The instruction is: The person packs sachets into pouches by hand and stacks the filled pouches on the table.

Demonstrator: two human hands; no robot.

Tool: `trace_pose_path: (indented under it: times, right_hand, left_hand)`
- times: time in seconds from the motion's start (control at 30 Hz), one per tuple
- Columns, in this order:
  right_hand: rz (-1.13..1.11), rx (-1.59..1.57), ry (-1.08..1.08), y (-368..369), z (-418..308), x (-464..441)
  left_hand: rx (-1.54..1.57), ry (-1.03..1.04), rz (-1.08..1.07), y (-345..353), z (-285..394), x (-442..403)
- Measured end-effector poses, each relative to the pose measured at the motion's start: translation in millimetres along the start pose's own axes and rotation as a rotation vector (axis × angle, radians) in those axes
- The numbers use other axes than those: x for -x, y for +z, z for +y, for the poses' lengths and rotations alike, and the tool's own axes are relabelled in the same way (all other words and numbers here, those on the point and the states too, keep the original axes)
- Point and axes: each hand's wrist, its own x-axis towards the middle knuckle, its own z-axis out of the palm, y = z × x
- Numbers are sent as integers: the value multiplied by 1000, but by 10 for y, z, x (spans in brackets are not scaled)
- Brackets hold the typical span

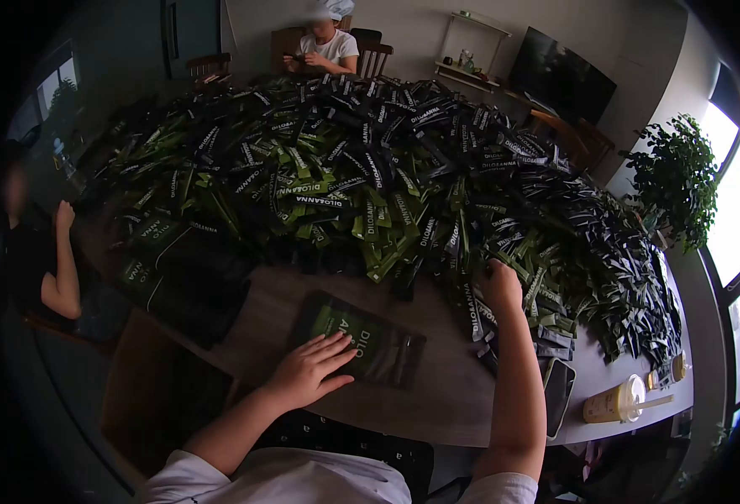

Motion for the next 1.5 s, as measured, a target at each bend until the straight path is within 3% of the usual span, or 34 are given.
trace_pose_path:
  times: [0.07, 0.17, 0.23, 0.27, 0.3, 0.33, 0.4, 0.5, 0.6, 0.63, 0.7, 0.73, 0.77, 0.83, 0.87, 0.93, 0.97, 1.03, 1.07, 1.1, 1.13, 1.2, 1.33, 1.47, 1.5]
  right_hand:
    - [74, -154, 113, -8, 170, -86]
    - [446, -635, -64, -513, -466, 431]
    - [531, -824, -26, -613, -614, 978]
    - [603, -1136, -118, -472, -541, 1318]
    - [678, -1358, -465, -316, -586, 1568]
    - [657, -1432, -415, -96, -569, 1831]
    - [470, -783, -45, 82, -689, 2167]
    - [685, -1057, -147, -88, -784, 2342]
    - [726, -990, -100, -67, -828, 2376]
    - [545, -869, 139, 29, -781, 2382]
    - [463, -1165, 242, 88, -684, 2415]
    - [737, -1304, 550, 92, -848, 2349]
    - [696, -1323, 544, 68, -844, 2392]
    - [176, -1381, 456, 40, -813, 2448]
    - [97, -1398, 476, 75, -903, 2456]
    - [119, -1231, 634, 77, -1190, 2484]
    - [152, -1271, 570, 117, -1204, 2491]
    - [-60, -1181, 437, -90, -1332, 2356]
    - [88, -1148, 424, -220, -1549, 2326]
    - [94, -1158, 421, -222, -1571, 2356]
    - [63, -1170, 363, -226, -1590, 2382]
    - [-9, -1182, 259, -232, -1619, 2423]
    - [-130, -1168, 45, -219, -1641, 2478]
    - [-227, -1124, -122, -186, -1640, 2510]
    - [-239, -1108, -139, -173, -1640, 2510]
  left_hand:
    - [-4, 2, 66, -7, 17, -15]
    - [28, -23, 158, -11, 54, -11]
    - [69, -66, 188, -17, 68, 18]
    - [62, -79, 178, -19, 75, 44]
    - [53, -92, 172, -24, 86, 49]
    - [56, -94, 176, -51, 107, 25]
    - [-12, -67, 162, -132, 155, -4]
    - [-131, -2, 78, -195, 163, -14]
    - [8, 13, 102, -162, 171, 30]
    - [52, 0, 150, -161, 216, 69]
    - [73, 3, 204, -227, 322, 148]
    - [99, -5, 241, -289, 371, 164]
    - [111, -31, 246, -298, 414, 204]
    - [137, -38, 264, -235, 491, 248]
    - [99, -14, 245, -199, 545, 261]
    - [37, 54, 226, -95, 611, 304]
    - [23, 88, 208, -63, 627, 334]
    - [-53, 161, 53, -39, 615, 428]
    - [44, 188, 74, -28, 628, 427]
    - [141, 217, 93, -55, 655, 400]
    - [278, 201, 84, -103, 666, 394]
    - [186, 141, 200, -90, 691, 351]
    - [229, 108, 102, -149, 658, 269]
    - [348, 220, 37, -160, 574, 423]
    - [430, 272, 119, -172, 556, 421]
